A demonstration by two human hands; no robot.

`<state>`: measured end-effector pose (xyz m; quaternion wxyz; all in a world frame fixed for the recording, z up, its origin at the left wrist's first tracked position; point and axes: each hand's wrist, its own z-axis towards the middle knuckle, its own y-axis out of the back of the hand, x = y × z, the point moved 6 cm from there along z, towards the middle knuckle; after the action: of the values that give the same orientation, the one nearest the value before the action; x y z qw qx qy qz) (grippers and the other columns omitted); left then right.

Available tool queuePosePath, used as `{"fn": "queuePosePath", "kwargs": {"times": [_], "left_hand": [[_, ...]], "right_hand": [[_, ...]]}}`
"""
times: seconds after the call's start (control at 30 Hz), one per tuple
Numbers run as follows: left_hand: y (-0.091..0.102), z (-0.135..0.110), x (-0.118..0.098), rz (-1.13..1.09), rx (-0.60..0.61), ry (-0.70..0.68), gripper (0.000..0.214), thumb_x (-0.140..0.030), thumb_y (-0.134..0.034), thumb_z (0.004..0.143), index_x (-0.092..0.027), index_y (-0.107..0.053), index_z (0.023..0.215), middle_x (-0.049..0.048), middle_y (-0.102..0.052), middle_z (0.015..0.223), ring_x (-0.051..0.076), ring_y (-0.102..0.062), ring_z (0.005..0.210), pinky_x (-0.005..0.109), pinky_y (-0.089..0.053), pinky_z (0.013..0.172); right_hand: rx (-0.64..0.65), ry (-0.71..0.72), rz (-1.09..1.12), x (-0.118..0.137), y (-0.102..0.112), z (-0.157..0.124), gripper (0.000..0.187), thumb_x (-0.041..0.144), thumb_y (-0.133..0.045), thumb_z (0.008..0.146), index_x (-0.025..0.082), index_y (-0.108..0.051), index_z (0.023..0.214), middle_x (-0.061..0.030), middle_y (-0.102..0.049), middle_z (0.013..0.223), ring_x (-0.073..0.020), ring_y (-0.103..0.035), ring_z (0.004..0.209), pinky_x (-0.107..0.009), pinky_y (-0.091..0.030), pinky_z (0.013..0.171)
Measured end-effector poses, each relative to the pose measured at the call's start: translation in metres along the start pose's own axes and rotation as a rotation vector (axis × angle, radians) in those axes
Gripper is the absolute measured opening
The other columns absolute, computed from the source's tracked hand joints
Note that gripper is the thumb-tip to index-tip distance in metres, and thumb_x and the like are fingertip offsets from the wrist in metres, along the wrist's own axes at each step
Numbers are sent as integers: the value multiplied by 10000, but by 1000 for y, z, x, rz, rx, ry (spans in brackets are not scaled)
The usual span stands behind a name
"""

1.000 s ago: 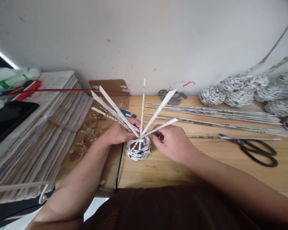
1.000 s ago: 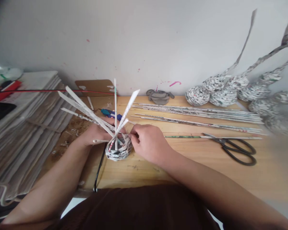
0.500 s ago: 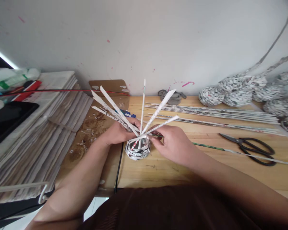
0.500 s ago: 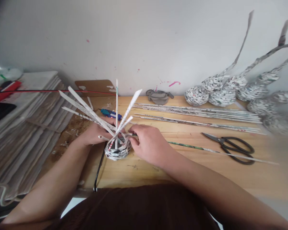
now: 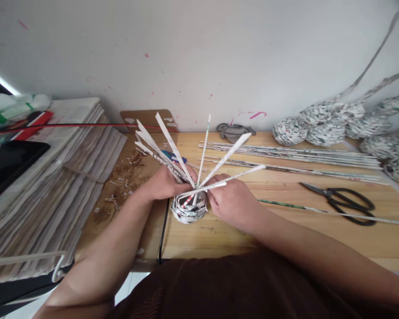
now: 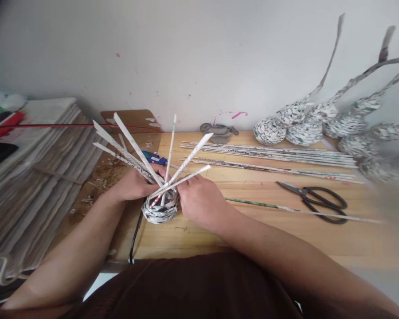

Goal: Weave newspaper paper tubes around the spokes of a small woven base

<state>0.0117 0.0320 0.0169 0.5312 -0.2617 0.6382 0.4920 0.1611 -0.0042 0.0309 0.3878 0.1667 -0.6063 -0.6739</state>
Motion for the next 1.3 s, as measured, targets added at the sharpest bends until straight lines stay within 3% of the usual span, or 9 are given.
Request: {"fn": "queuePosePath", "kwargs": {"times": [0.17, 0.3, 0.4, 0.5, 0.7, 0.93, 1.1, 1.3], "left_hand": [[2, -2, -1, 22, 34, 4, 177, -216, -801, 692, -128, -685, 792, 29, -731, 727, 128, -662, 625, 195, -544, 581], [1, -3, -2, 33, 81, 4, 156, -226, -780, 731, -130, -691, 815, 36, -744, 745, 129, -670, 637, 194, -545, 578], [1, -3, -2, 38, 80, -9, 150, -233, -773, 744, -132, -690, 817, 35, -744, 745, 129, -672, 640, 198, -548, 587], [0, -3, 0, 33, 92, -2, 165, -244, -780, 742, -133, -692, 826, 34, -743, 743, 131, -672, 638, 203, -551, 596], [-1, -6, 5, 18, 100, 53, 215, -279, -806, 714, -144, -677, 821, 26, -734, 734, 140, -671, 639, 208, -550, 596], [-2, -6, 1, 23, 95, 106, 197, -287, -791, 698, -154, -670, 779, 25, -719, 700, 154, -656, 620, 224, -544, 590], [-2, -7, -3, 60, 100, 162, 182, -259, -771, 706, -153, -658, 801, 20, -713, 712, 158, -655, 636, 229, -543, 615], [-1, -6, -4, 81, 83, 183, 232, -292, -794, 660, -151, -648, 771, 31, -702, 693, 173, -640, 621, 240, -533, 599]], "right_hand": [[189, -258, 416, -30, 12, 4, 309, 215, -460, 985, 167, -754, 905, -72, -757, 850, -169, -656, 738, -275, -443, 672], [274, -375, 645, -45, 13, 13, 303, 353, -553, 947, 179, -776, 839, -33, -709, 704, -143, -591, 638, -257, -394, 588], [328, -426, 703, -43, 5, 18, 206, 345, -668, 853, 176, -765, 784, -23, -698, 700, -139, -575, 640, -255, -384, 575], [340, -443, 655, -37, 0, 21, 150, 272, -652, 839, 179, -740, 762, -11, -686, 702, -139, -583, 654, -257, -390, 578], [347, -310, 565, -27, -3, 20, 171, 236, -578, 884, 193, -698, 770, -12, -696, 740, -137, -592, 673, -253, -411, 595], [251, -157, 304, -16, -1, 18, 197, 161, -545, 901, 179, -741, 894, -82, -781, 916, -177, -682, 768, -263, -442, 625], [138, -86, 238, -7, 9, 12, 234, 150, -505, 928, 153, -727, 1002, -101, -782, 988, -192, -710, 848, -274, -493, 704], [101, 60, 149, 3, 1, 12, 214, 171, -480, 978, 181, -691, 944, -89, -764, 1038, -213, -698, 933, -297, -522, 733]]}}
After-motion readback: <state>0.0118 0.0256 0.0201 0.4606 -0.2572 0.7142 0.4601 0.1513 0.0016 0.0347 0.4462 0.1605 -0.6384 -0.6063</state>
